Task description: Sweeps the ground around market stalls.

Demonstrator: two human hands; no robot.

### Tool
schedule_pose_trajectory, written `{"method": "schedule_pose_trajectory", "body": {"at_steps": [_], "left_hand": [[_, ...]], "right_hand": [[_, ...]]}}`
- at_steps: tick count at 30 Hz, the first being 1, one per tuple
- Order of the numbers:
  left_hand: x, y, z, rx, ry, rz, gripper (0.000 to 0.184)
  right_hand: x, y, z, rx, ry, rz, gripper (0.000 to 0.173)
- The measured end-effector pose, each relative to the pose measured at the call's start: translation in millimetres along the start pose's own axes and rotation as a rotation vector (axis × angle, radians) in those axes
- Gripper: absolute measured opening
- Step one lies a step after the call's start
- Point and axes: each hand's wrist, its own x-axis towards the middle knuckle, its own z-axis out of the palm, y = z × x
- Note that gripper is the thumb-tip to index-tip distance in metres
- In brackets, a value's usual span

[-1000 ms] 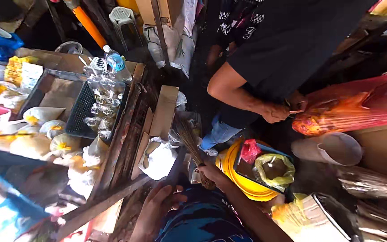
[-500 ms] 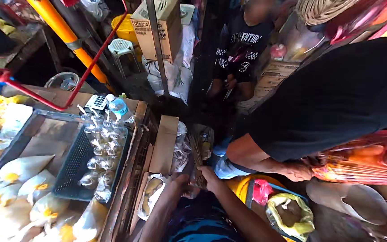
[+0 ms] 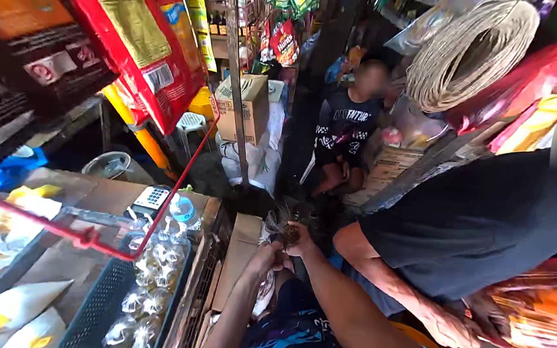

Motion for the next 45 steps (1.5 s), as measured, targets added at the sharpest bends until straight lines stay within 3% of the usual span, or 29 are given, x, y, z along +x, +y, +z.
{"method": "schedule_pose_trajectory", "body": {"at_steps": [4,8,13,16,19,26,29,34,40,45], "left_hand": [[45,20,10,-0.009,0.015,0.003,0.030],[111,36,20,0.047,0.015,0.012,0.033],[208,56,49,0.078,-0.024,-0.043,0.046],[258,81,56,0.101,-0.154,-0.109,0.055],[295,103,43,0.090,-0.224,-0.133,0.052],[368,110,-48,0.006,0.256,-0.304,0.045],[383,145,-67,-0.039,0.274,-0.274,0.044],[418,196,-64,-0.038,0.385,-0.202,0.043],[466,255,-55,-0.050,0.341,-0.159,0.044],[491,292,-80,-0.092,0.415,-0.112,0.042]], "right_hand": [[48,-34,29,-0.190,0.160,-0.147,0.029],[98,-83,28,-0.333,0.243,-0.217,0.027],[161,-170,3,-0.424,0.379,-0.141,0.036],[188,-235,-11,-0.633,0.411,-0.065,0.040],[189,-296,-20,-0.841,0.367,-0.028,0.041],[223,-379,-42,-0.855,0.348,0.115,0.046],[216,-406,-36,-0.774,0.378,0.118,0.049],[212,-439,-19,-0.720,0.350,0.148,0.043],[204,-490,7,-0.697,0.353,0.131,0.044],[229,-526,31,-0.571,0.308,0.059,0.038]]}}
